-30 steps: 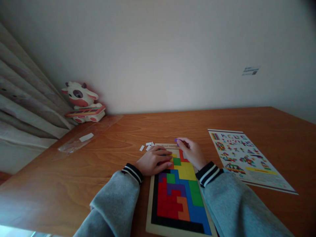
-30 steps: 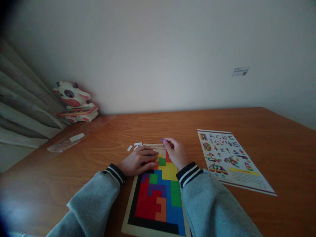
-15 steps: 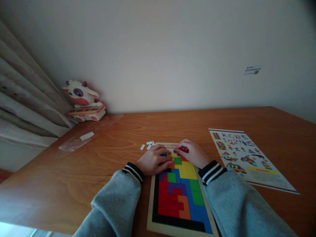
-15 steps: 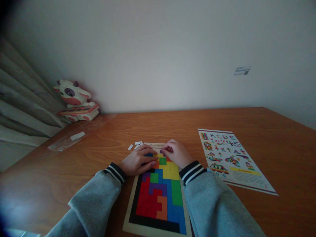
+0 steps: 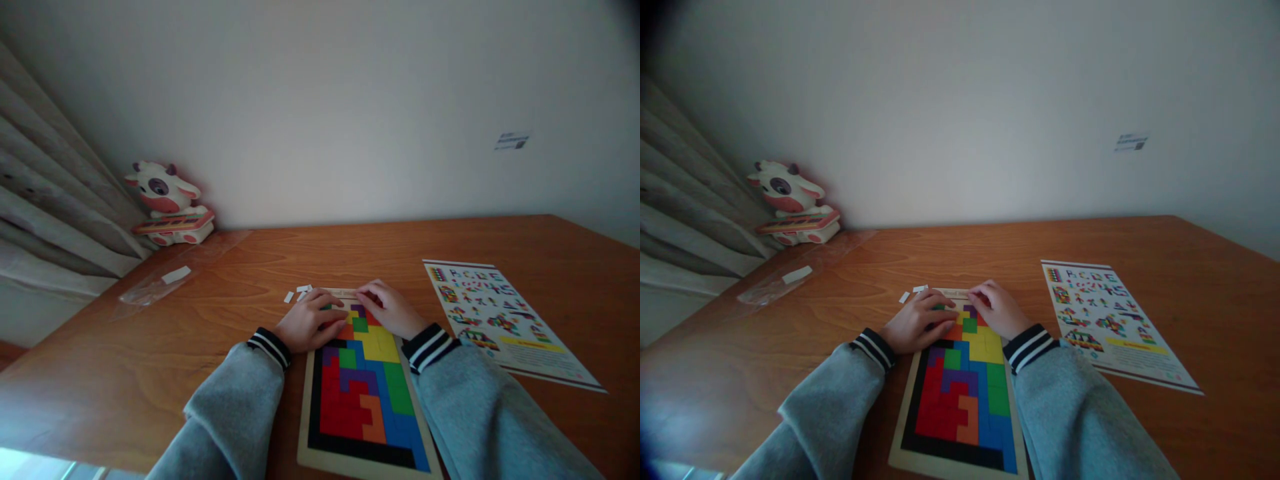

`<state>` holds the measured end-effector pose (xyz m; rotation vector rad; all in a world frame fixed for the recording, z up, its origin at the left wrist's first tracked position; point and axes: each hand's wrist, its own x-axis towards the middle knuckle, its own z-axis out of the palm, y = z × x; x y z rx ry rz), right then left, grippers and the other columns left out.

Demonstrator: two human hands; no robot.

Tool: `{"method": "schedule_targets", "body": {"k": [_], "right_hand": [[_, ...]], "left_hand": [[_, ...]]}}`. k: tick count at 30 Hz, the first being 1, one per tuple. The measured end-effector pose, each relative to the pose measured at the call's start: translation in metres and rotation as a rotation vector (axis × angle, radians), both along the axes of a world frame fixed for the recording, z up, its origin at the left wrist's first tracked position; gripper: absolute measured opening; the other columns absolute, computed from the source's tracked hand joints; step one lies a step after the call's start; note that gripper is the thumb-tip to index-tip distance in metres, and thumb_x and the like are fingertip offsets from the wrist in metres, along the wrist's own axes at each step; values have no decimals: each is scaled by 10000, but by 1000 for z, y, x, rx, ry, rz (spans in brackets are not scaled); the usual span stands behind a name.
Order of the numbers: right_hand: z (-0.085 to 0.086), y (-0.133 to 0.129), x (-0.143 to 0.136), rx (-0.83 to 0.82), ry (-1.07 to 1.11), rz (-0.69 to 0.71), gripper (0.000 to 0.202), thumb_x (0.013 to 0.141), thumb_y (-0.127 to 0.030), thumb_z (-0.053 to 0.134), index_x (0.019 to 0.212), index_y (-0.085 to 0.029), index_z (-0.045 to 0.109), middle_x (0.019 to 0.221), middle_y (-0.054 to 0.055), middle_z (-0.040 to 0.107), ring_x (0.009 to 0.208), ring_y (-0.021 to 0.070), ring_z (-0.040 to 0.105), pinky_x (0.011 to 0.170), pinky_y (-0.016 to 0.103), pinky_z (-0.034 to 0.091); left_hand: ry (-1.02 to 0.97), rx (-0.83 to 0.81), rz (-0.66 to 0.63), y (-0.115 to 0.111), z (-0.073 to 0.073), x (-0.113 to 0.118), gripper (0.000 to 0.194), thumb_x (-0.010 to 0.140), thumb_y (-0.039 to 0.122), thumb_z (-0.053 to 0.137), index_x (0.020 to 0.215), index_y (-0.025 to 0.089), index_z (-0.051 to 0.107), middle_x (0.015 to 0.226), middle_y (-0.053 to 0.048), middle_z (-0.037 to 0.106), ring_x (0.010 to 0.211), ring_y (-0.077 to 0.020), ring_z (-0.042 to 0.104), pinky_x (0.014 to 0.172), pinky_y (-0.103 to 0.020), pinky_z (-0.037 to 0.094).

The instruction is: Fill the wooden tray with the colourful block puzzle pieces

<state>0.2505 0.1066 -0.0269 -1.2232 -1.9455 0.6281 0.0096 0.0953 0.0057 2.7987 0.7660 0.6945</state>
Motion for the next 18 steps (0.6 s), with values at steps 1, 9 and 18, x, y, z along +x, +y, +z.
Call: {"method": "schedule_targets", "body": {"k": [1,9,18], "right_hand": [[1,0,0,5,-2,-9,284,940,-406,499,940,-214,708,908,71,647,828,211,633,746,357,515],[2,-1,1,38,-9,-28,288,955,-391,469,931,-216,697,917,75,671,879,225,634,821,375,496],[1,-1,-1,58,-47,-24,268,969,-360,465,924,-208,681,907,71,662,874,213,632,815,361,499]], "left_hand": [[-11,3,33,2,0,-4,280,974,318,489,1162,232,677,1172,-90,655,1089,-236,565,980,-408,464],[55,-6,262,28,-2,-61,416,922,423,581,1276,205,597,1257,-96,648,1152,-262,581,1032,-428,446],[43,-32,260,34,-11,-66,292,966,379,529,1183,242,668,1191,-44,701,1104,-214,638,994,-368,483]]}}
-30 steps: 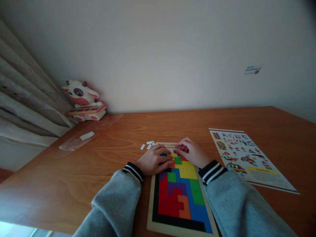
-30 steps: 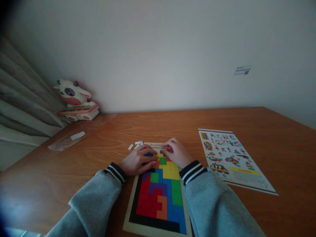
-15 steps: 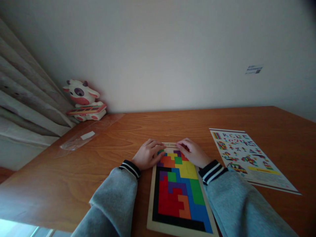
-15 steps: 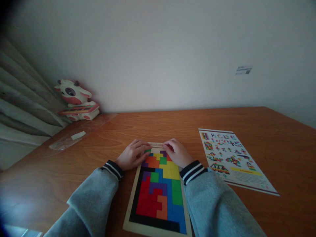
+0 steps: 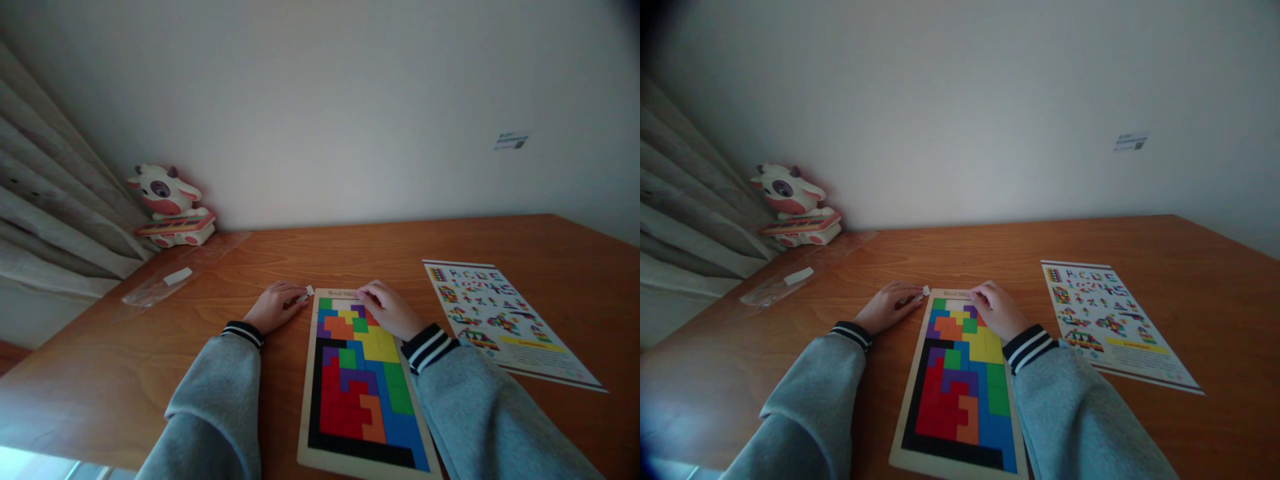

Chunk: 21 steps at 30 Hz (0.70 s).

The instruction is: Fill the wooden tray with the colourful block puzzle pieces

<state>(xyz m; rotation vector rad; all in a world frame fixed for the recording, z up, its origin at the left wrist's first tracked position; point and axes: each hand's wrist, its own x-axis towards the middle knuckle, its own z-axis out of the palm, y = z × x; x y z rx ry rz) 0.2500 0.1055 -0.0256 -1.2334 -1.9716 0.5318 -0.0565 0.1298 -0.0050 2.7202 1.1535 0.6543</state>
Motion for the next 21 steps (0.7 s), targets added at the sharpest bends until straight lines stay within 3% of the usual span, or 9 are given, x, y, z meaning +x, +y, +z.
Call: {"method": "schedule_targets", "body": {"k": [4,10,21], "right_hand": [[-1,0,0,19,-16,-9,253,967,-349,470,935,-203,674,912,73,660,875,214,638,823,373,512],[-5,0,-3,67,-52,-31,234,952,-315,495,1075,-205,660,1116,104,644,1057,243,619,949,415,487],[1,-8,-5,89,-158,-2,176,932,-282,533,1022,-210,666,1037,74,625,941,209,641,855,364,523]], "left_hand": [[-40,11,18,2,-5,0,249,973,337,517,1127,246,690,1132,-22,725,1063,-192,661,979,-339,500],[-75,-18,92,2,-7,1,228,961,336,530,1087,240,694,1106,-32,727,1023,-193,673,942,-319,521],[-59,11,83,3,-10,3,238,967,325,520,1101,239,696,1116,-28,729,1038,-185,676,963,-321,518]]}}
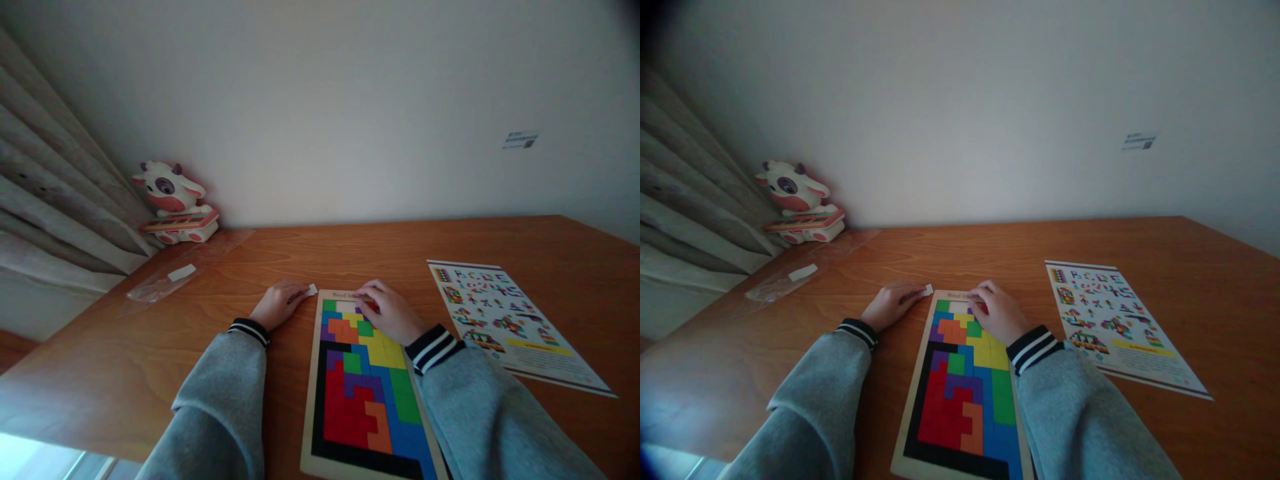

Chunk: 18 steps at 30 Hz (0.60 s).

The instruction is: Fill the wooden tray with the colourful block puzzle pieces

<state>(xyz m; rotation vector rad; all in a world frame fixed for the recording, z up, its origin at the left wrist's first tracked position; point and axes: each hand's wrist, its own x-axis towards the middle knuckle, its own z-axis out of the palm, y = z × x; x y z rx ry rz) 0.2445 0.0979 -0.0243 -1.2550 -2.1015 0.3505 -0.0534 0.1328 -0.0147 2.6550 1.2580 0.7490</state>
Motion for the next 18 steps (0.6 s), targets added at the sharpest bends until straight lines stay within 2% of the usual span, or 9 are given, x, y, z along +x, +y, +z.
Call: {"method": "schedule_targets", "body": {"k": [4,8,12,15,18], "right_hand": [[1,-1,-1,1,-18,12,163,936,-278,529,1022,-216,653,1025,64,628,924,201,646,845,354,524],[1,-1,-1,2,-25,13,164,937,-279,528,1027,-216,650,1030,64,629,925,200,645,851,359,521],[1,-1,-2,4,-36,12,164,936,-282,531,1029,-220,652,1034,63,626,929,197,642,834,347,523],[1,-1,-3,9,-43,8,160,936,-280,533,1030,-220,648,1032,61,627,947,198,640,843,343,519],[1,-2,-4,12,-46,1,161,935,-288,534,1028,-224,649,1029,61,627,946,200,642,840,344,519]], "left_hand": [[2,25,11,0,3,-6,257,977,335,497,1113,244,695,1102,-29,733,1030,-183,675,962,-323,519],[-97,66,111,1,6,-9,271,974,356,495,1107,226,692,1088,-46,733,995,-182,678,935,-320,530],[-156,55,94,0,4,10,245,968,344,513,1069,228,703,1072,-36,736,997,-181,677,936,-313,528],[-134,46,83,0,1,30,199,957,296,546,1042,228,713,1038,-26,740,966,-171,679,911,-291,531],[-99,44,66,0,-1,38,173,945,247,566,998,229,730,1008,-24,741,936,-171,675,896,-292,529]]}}
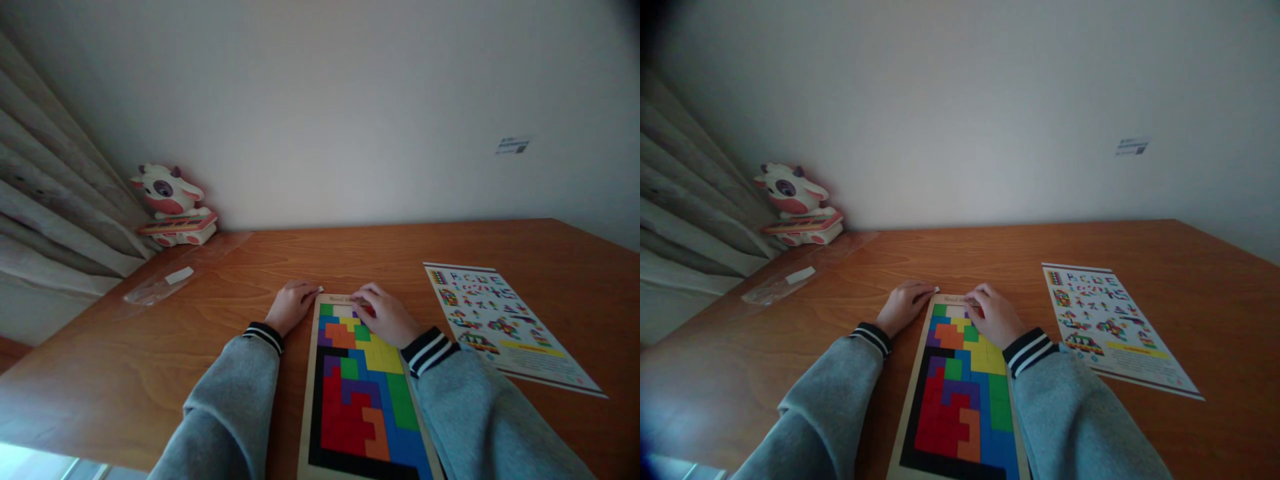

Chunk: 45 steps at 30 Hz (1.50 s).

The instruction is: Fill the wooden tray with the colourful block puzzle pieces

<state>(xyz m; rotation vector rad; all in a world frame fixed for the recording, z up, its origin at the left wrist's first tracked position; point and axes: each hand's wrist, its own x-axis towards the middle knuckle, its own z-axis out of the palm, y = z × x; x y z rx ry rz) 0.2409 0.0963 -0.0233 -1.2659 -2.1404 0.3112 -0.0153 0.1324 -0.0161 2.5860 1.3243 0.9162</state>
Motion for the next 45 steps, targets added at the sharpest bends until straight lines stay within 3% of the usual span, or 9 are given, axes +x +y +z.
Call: {"method": "schedule_targets", "body": {"k": [14,20,27,33,45], "right_hand": [[2,-1,1,-10,8,15,175,942,-298,526,1042,-223,649,1036,62,622,941,197,636,844,349,522],[4,-2,0,-9,9,12,175,939,-299,526,1034,-222,651,1033,66,625,926,202,645,831,357,532],[2,-1,0,-6,0,11,166,930,-278,551,1047,-216,649,1037,61,621,948,196,636,857,348,521],[3,-2,0,-1,-5,10,175,930,-283,550,1061,-221,648,1048,65,625,948,200,640,852,355,523],[1,-2,0,9,-7,15,172,934,-285,540,1058,-228,644,1048,63,618,956,202,635,848,355,525]], "left_hand": [[18,-12,19,-1,-2,-9,210,964,245,517,1008,231,722,1055,-24,726,972,-158,674,914,-268,534],[-10,5,228,-6,9,-28,214,957,277,505,1002,228,709,1030,-49,725,949,-183,678,877,-287,539],[222,-92,421,-25,18,-31,184,944,260,531,926,205,705,936,-54,711,867,-194,671,751,-263,509],[304,-155,455,-31,18,-22,210,959,267,510,912,191,700,935,-62,692,853,-201,668,695,-259,492],[161,-110,379,-21,11,-36,169,943,276,529,1007,225,678,1007,-55,717,916,-202,678,801,-281,521]]}}
